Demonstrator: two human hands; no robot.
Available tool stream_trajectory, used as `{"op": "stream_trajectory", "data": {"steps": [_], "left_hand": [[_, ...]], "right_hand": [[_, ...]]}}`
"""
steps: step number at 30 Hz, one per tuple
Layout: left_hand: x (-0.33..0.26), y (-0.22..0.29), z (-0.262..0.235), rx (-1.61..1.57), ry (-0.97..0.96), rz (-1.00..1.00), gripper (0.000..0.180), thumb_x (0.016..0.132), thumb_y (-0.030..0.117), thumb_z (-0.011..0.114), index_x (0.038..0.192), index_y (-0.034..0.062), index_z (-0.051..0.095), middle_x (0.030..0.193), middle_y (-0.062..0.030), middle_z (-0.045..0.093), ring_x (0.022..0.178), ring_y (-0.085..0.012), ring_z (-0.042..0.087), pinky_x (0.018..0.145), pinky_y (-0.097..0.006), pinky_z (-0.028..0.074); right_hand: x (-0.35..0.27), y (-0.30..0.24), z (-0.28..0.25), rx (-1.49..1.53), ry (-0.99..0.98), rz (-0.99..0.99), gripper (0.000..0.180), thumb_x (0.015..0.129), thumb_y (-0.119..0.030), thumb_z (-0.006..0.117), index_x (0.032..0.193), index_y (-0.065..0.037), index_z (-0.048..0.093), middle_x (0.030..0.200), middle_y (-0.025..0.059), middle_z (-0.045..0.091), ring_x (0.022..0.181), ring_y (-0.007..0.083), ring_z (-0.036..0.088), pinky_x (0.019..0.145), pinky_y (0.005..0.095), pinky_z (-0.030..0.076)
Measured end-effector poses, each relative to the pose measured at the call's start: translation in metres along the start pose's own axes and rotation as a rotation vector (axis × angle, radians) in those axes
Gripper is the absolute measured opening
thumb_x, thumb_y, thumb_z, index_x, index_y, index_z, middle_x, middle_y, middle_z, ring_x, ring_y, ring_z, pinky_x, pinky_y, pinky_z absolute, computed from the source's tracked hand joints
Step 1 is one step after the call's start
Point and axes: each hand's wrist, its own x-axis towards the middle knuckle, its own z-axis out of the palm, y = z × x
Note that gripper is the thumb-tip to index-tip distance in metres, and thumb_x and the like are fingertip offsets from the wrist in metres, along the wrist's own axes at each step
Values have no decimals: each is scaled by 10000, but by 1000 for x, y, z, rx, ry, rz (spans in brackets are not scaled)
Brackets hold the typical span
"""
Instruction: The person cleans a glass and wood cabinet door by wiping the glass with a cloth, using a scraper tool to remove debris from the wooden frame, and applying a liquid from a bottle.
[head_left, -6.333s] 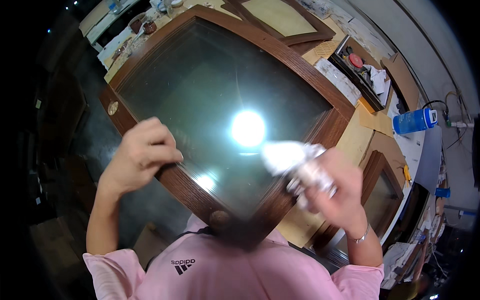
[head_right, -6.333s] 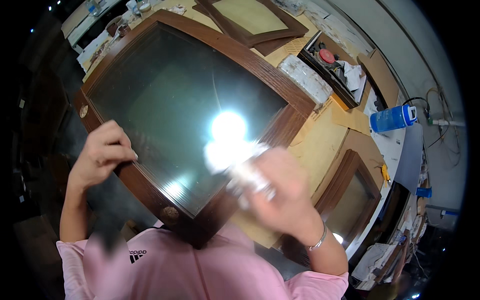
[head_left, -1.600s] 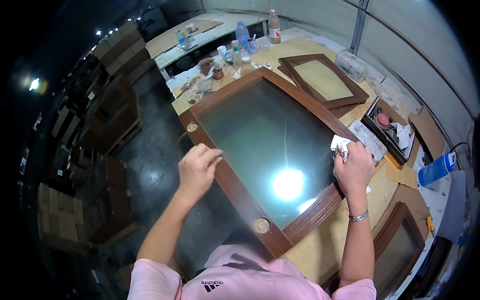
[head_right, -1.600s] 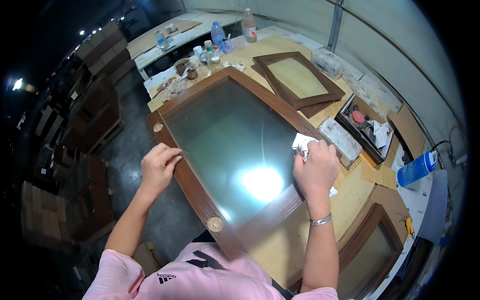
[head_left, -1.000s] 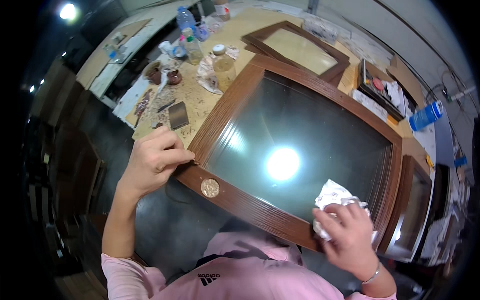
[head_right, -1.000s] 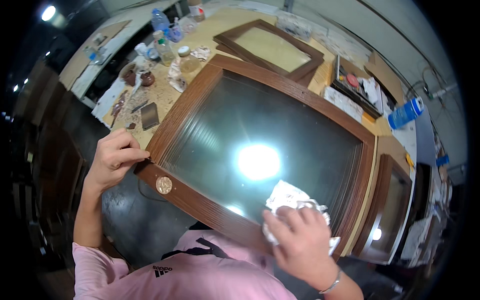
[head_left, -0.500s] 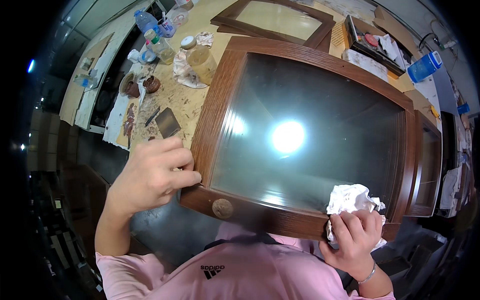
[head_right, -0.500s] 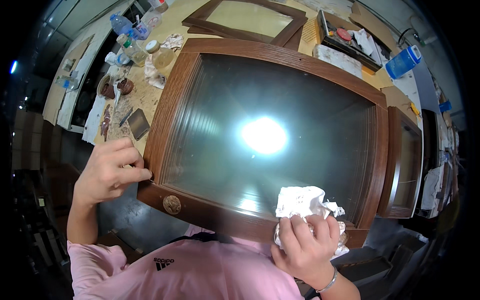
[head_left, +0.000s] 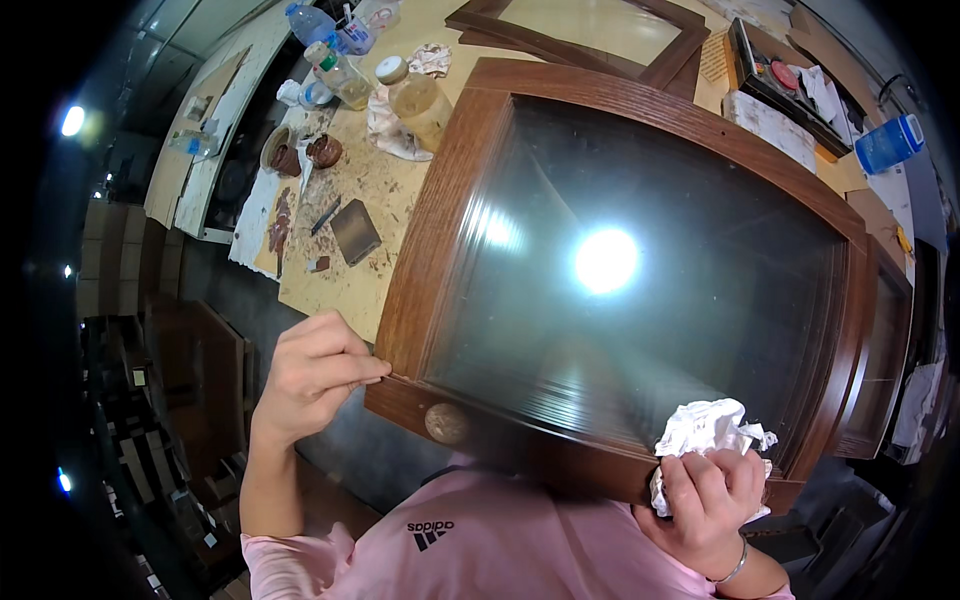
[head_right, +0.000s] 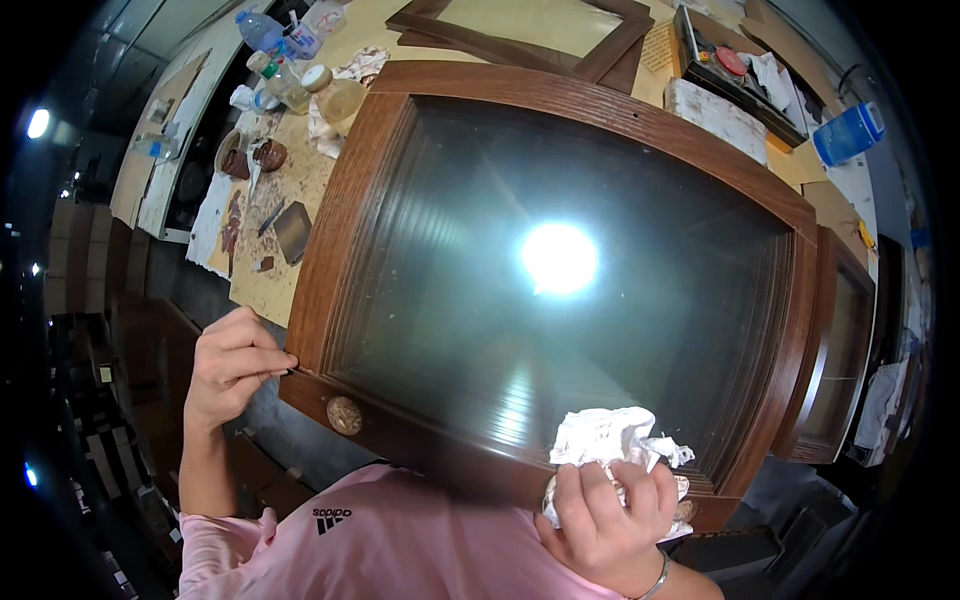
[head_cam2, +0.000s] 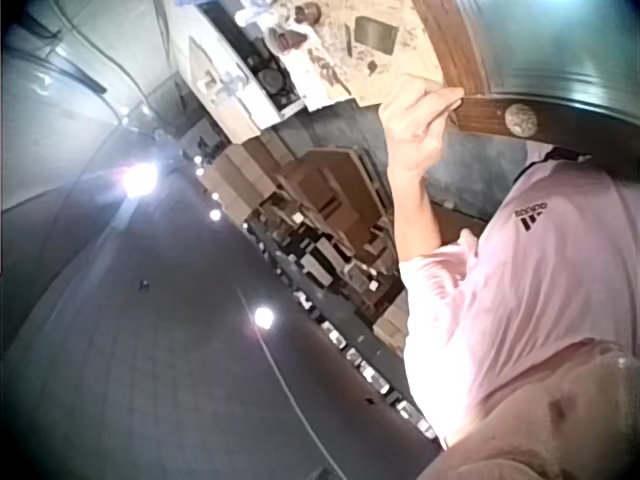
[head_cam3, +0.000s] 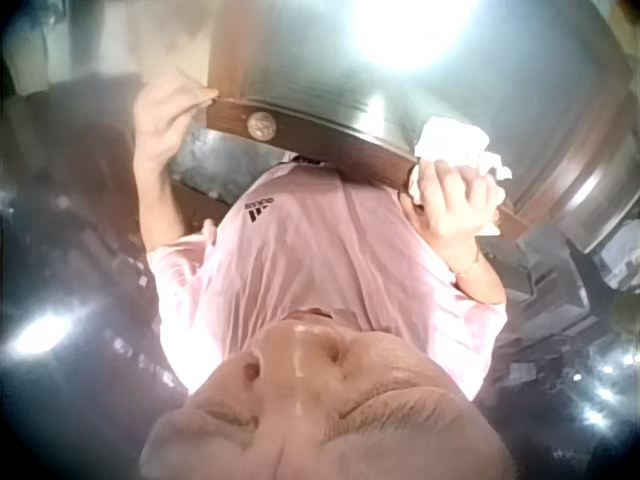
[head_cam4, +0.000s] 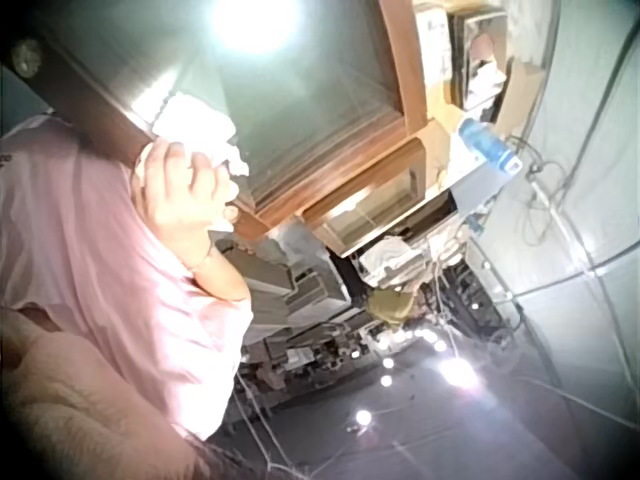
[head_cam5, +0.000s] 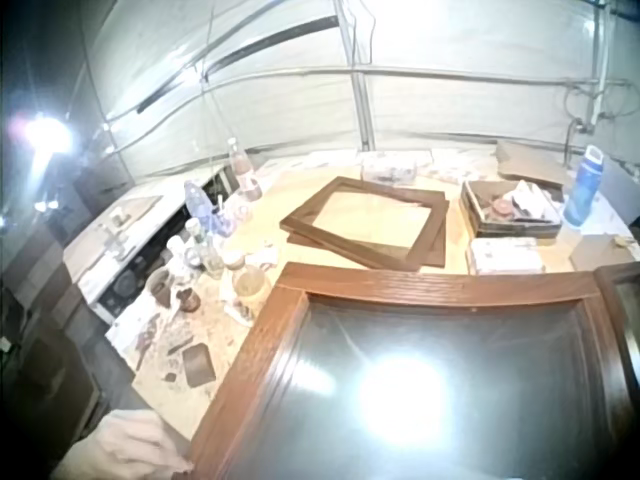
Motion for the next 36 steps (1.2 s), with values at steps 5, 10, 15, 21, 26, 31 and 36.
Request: {"op": "stream_trajectory", "data": {"steps": [5, 10, 15, 21, 26, 31, 36], "left_hand": [[5, 2, 2, 33, 11, -5, 201, 648, -9, 700, 832, 44, 764, 725, -43, 627, 665, -226, 564, 586, -337, 438], [2, -1, 3, 75, 30, 54, 205, 644, 9, 708, 840, 40, 759, 734, -43, 627, 664, -231, 558, 577, -338, 436], [-6, -2, 10, 213, 145, 165, 230, 622, 23, 713, 848, 40, 753, 740, -37, 626, 655, -233, 551, 555, -333, 431], [-5, -24, 14, 149, 244, 275, 246, 608, 23, 715, 850, 23, 758, 734, -51, 624, 628, -229, 547, 552, -326, 417], [19, -49, 2, -7, 100, 394, 209, 636, 26, 727, 831, 81, 777, 739, -18, 621, 630, -204, 550, 541, -315, 421], [61, -54, 1, -16, -94, 610, 162, 673, 110, 748, 807, 200, 759, 752, 59, 601, 670, -160, 556, 548, -308, 432], [105, -58, 8, -140, -374, 980, 126, 660, 133, 715, 780, 140, 677, 751, 36, 549, 730, -180, 545, 603, -316, 429]], "right_hand": [[-2, 2, 0, 7, -14, 7, 624, 481, -280, 831, 1055, -80, 692, 967, 69, 622, 894, 312, 566, 768, 499, 410], [-3, 1, 1, 6, -15, 5, 631, 479, -277, 834, 1062, -82, 691, 984, 67, 619, 900, 314, 567, 776, 506, 410], [0, -2, 1, -21, -14, -25, 572, 550, -332, 847, 1037, -76, 689, 947, 75, 602, 858, 309, 546, 731, 475, 396], [15, -11, 2, 136, 49, 167, 539, 737, -603, 771, 854, -81, 702, 768, 50, 555, 781, 277, 512, 718, 433, 387], [52, -35, 7, 124, 176, 508, 264, 711, -227, 806, 732, -38, 623, 742, 108, 503, 743, 324, 493, 644, 414, 388], [67, -56, 31, -105, 395, 705, 193, 739, -107, 777, 740, -32, 600, 758, 102, 507, 744, 316, 501, 669, 403, 403], [78, -67, 50, -464, 403, 735, 222, 716, -152, 793, 712, -65, 590, 747, 70, 529, 733, 294, 514, 647, 403, 403]]}}
